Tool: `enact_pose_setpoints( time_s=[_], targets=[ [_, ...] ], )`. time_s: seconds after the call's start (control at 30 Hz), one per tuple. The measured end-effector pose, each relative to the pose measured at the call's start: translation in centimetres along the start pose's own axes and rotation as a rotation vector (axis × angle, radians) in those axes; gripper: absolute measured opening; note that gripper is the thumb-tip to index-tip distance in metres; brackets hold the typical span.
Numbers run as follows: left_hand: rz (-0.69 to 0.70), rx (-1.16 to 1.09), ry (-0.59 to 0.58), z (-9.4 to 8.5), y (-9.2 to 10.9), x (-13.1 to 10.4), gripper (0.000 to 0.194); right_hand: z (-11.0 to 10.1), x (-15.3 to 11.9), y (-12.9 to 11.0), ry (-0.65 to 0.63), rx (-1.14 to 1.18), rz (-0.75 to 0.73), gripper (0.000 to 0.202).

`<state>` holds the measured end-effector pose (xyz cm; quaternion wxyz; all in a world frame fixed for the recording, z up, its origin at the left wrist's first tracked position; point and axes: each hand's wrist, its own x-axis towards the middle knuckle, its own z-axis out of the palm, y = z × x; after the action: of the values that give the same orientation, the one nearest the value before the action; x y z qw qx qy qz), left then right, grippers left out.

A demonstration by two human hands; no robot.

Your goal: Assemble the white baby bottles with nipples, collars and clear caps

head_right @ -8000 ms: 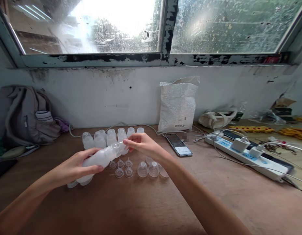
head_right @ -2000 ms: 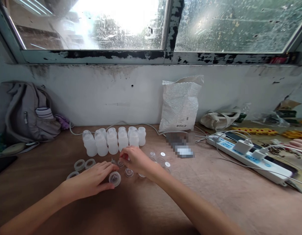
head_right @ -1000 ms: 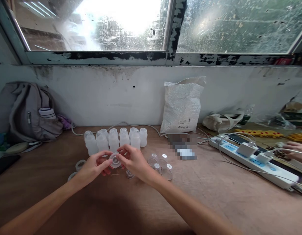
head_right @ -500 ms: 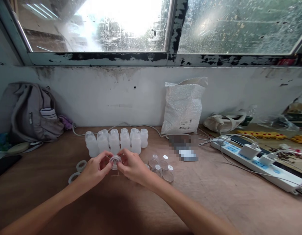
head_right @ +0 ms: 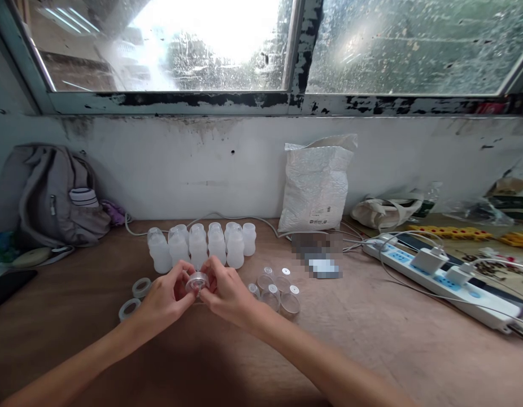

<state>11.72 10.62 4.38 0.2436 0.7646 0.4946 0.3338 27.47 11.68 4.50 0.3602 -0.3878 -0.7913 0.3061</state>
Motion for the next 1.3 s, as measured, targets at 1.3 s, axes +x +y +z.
enact_pose_setpoints(
  time_s=[1.3],
  targets=[
    [-0.023,-0.123,-0.061,-0.64,0.45,-0.22,0.011,-0.33,-0.05,-0.49,0.047,-0.009,-0.012,0.007]
  ],
)
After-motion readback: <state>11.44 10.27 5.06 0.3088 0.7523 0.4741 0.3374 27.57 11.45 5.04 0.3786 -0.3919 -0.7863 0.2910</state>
